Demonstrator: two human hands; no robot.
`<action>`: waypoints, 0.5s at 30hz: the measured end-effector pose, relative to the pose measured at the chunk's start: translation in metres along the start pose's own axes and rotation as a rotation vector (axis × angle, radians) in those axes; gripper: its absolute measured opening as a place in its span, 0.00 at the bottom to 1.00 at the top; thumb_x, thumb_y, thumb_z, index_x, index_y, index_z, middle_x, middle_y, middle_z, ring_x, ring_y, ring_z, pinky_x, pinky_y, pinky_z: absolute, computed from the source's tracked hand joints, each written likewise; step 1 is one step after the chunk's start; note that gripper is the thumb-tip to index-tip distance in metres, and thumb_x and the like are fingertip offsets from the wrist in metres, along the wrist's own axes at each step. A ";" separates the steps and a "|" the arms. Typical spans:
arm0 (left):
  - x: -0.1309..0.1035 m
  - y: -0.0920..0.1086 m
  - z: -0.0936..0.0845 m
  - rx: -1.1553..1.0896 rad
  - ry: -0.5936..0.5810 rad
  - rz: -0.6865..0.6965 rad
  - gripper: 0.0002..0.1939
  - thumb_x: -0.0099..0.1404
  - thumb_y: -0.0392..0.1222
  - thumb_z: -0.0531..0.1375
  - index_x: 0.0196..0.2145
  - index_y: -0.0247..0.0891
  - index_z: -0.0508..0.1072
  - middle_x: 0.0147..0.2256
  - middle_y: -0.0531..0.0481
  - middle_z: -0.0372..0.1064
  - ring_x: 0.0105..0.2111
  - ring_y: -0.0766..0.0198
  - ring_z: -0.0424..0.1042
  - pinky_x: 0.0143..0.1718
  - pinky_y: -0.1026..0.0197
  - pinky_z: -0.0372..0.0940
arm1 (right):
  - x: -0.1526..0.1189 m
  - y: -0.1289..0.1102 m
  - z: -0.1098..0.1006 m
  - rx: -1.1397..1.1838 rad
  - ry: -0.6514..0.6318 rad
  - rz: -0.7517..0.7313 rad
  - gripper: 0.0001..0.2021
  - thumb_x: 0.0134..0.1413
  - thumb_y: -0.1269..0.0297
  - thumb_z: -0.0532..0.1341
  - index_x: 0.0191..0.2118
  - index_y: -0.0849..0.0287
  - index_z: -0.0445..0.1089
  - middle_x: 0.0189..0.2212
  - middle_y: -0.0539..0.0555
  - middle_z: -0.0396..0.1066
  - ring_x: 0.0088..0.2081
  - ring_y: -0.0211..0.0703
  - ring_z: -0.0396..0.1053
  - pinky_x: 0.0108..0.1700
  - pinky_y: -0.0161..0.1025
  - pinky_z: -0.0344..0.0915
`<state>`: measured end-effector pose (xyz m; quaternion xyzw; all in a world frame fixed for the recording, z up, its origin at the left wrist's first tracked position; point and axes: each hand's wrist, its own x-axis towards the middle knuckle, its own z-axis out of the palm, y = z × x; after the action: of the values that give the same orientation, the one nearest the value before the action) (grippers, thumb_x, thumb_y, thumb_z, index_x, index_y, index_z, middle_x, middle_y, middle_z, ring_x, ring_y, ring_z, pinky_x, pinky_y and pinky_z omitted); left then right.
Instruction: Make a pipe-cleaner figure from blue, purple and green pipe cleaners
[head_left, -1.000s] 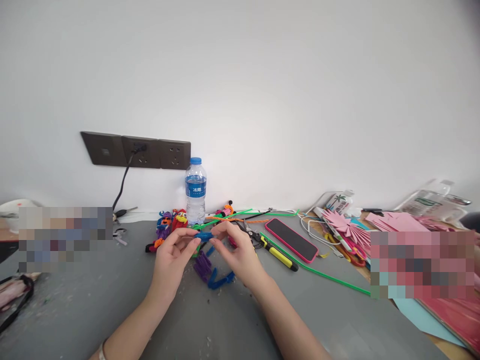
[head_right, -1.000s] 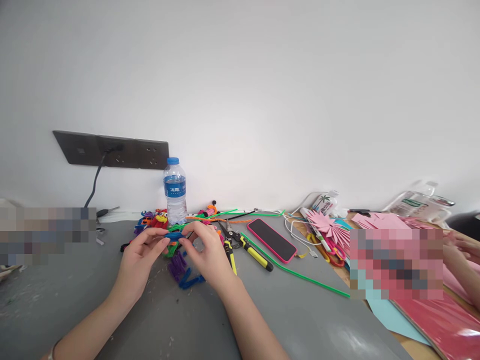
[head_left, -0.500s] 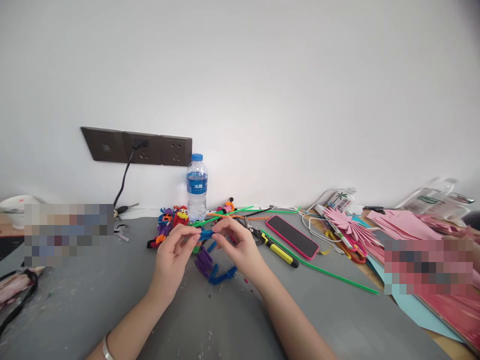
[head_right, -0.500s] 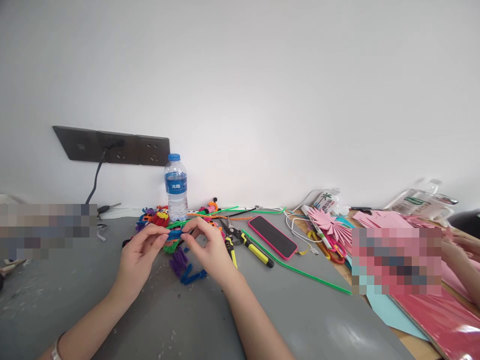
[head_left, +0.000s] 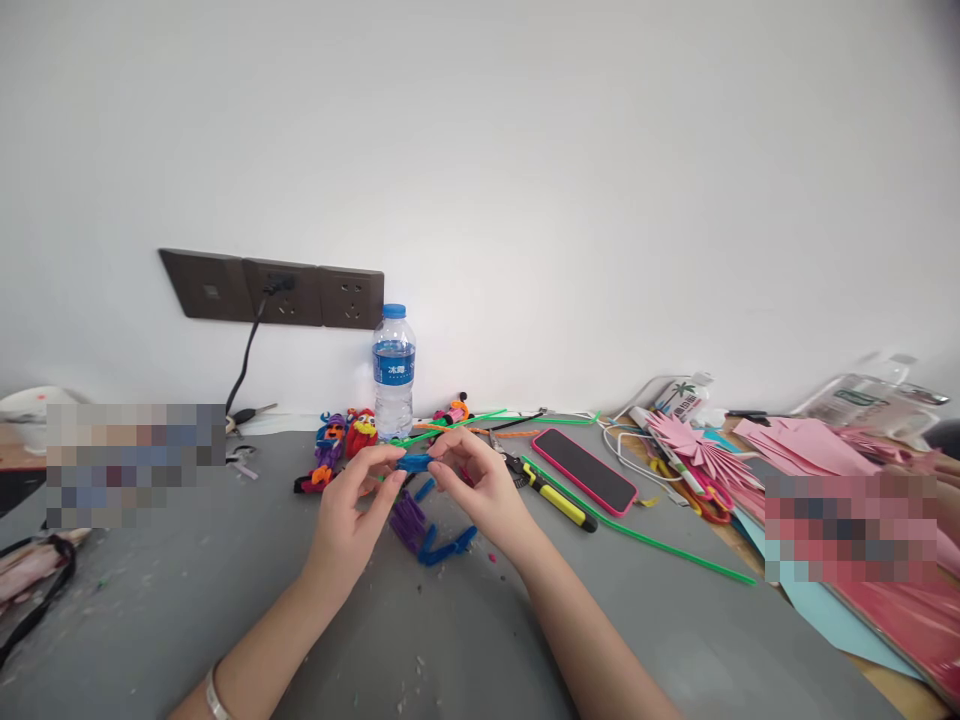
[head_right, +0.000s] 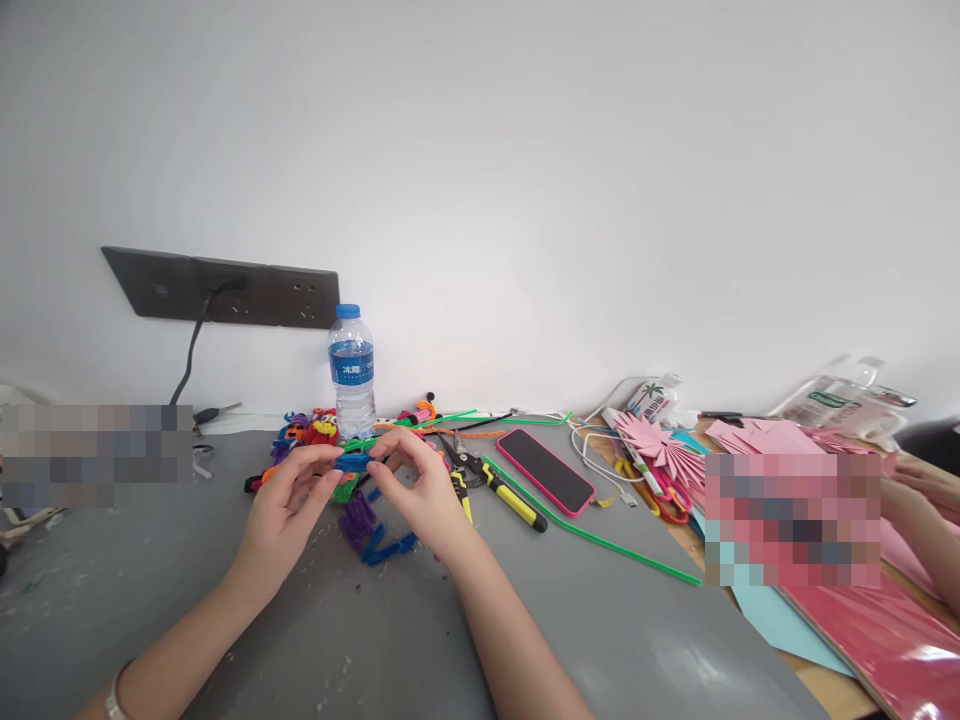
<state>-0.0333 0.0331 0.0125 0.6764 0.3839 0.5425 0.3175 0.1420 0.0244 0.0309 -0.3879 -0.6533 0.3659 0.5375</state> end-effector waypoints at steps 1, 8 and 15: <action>0.000 0.000 0.000 0.018 -0.004 0.018 0.08 0.64 0.43 0.59 0.40 0.41 0.74 0.35 0.49 0.74 0.34 0.62 0.75 0.35 0.64 0.70 | 0.000 0.000 0.000 -0.004 -0.002 0.001 0.05 0.58 0.61 0.60 0.36 0.57 0.65 0.35 0.52 0.65 0.30 0.37 0.63 0.34 0.37 0.63; 0.001 0.000 -0.001 -0.017 -0.018 0.009 0.07 0.64 0.44 0.59 0.37 0.40 0.74 0.34 0.50 0.75 0.30 0.64 0.75 0.33 0.66 0.71 | 0.000 -0.001 0.000 0.016 -0.006 -0.003 0.06 0.58 0.60 0.60 0.36 0.57 0.66 0.34 0.52 0.66 0.31 0.38 0.63 0.34 0.37 0.63; 0.000 -0.002 -0.002 -0.065 -0.034 -0.012 0.07 0.64 0.44 0.59 0.36 0.40 0.75 0.33 0.52 0.75 0.31 0.65 0.76 0.35 0.66 0.71 | 0.001 0.004 -0.002 0.054 -0.004 -0.008 0.05 0.56 0.63 0.62 0.35 0.57 0.67 0.33 0.51 0.66 0.32 0.38 0.64 0.36 0.37 0.62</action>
<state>-0.0356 0.0346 0.0109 0.6726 0.3646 0.5410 0.3492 0.1441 0.0272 0.0286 -0.3696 -0.6458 0.3820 0.5481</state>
